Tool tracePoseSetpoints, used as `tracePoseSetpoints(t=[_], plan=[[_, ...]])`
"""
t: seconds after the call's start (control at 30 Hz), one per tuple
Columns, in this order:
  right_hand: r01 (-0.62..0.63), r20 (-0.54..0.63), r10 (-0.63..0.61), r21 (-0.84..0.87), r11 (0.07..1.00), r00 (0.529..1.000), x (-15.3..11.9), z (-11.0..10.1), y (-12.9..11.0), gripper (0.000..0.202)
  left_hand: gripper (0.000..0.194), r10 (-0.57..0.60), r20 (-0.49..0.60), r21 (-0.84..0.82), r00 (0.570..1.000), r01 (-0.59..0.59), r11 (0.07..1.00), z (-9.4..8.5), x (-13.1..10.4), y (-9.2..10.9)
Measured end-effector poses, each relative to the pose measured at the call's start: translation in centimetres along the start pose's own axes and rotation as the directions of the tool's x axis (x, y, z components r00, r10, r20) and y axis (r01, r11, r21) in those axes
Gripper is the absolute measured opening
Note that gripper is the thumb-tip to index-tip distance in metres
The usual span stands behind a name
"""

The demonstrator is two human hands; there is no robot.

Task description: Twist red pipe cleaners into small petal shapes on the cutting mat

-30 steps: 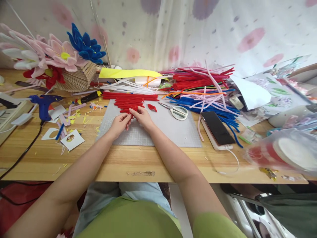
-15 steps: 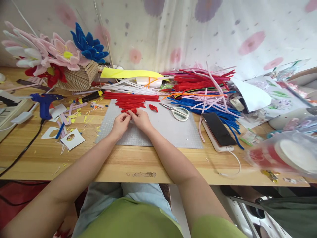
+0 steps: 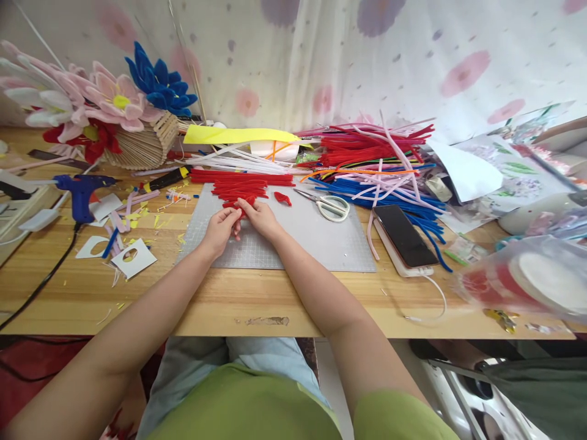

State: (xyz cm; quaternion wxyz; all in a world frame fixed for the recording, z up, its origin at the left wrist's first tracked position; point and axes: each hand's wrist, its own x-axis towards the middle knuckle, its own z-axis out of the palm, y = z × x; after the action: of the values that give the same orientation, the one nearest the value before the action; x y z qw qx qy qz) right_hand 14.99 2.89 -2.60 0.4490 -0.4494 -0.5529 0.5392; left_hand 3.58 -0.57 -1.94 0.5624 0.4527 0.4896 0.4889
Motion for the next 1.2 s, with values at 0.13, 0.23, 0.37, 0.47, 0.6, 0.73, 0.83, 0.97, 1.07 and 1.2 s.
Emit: tracePoseSetpoints(t=[0.13, 0.23, 0.37, 0.47, 0.6, 0.73, 0.83, 0.97, 1.07, 1.2], plan=[[-0.015, 0.040, 0.012, 0.080, 0.997, 0.999, -0.6, -0.7, -0.4, 0.035, 0.020, -0.110, 0.003, -0.036, 0.994, 0.110, 0.993, 0.1, 0.0, 0.4], [0.037, 0.079, -0.040, 0.041, 0.998, 0.996, -0.6, -0.7, -0.3, 0.025, 0.017, -0.160, 0.048, -0.042, 0.986, 0.162, 0.986, 0.0, 0.0, 0.7], [0.071, 0.036, -0.069, -0.034, 0.997, 0.997, -0.2, -0.6, 0.2, 0.014, 0.018, -0.224, 0.117, 0.041, 0.967, 0.221, 0.974, -0.9, 0.1, 1.0], [0.069, 0.025, -0.067, -0.085, 0.994, 0.997, -0.2, -1.0, 0.2, 0.013, 0.020, -0.122, -0.001, 0.208, 0.993, 0.120, 0.971, -2.2, 0.8, 0.9], [0.030, 0.132, -0.010, -0.150, 0.988, 0.991, -0.3, -1.2, 0.1, 0.013, 0.027, 0.182, -0.064, 0.286, 0.981, -0.157, 0.945, -3.3, 1.8, 0.1], [0.051, 0.134, -0.020, -0.230, 0.972, 0.991, -0.1, -1.0, 0.6, 0.017, 0.021, 0.157, -0.074, 0.245, 0.985, -0.135, 0.960, -3.0, 1.9, -0.4], [0.042, 0.083, -0.021, -0.260, 0.965, 0.996, 0.1, -1.0, 1.1, 0.014, 0.019, 0.150, -0.071, 0.214, 0.986, -0.132, 0.968, -2.6, 1.8, -0.4], [0.021, 0.000, -0.022, -0.210, 0.977, 1.000, 0.3, -1.0, 1.3, 0.012, 0.021, 0.115, -0.056, 0.202, 0.992, -0.101, 0.974, -2.4, 1.8, -0.4], [0.013, 0.000, -0.013, -0.188, 0.982, 1.000, 0.2, -0.8, 1.2, 0.011, 0.022, 0.136, -0.080, 0.292, 0.987, -0.107, 0.950, -2.3, 1.8, -0.6], [0.026, 0.022, -0.022, -0.204, 0.979, 1.000, 0.3, -0.5, 1.3, 0.012, 0.024, 0.157, -0.111, 0.275, 0.981, -0.121, 0.954, -1.9, 1.7, -0.8]])
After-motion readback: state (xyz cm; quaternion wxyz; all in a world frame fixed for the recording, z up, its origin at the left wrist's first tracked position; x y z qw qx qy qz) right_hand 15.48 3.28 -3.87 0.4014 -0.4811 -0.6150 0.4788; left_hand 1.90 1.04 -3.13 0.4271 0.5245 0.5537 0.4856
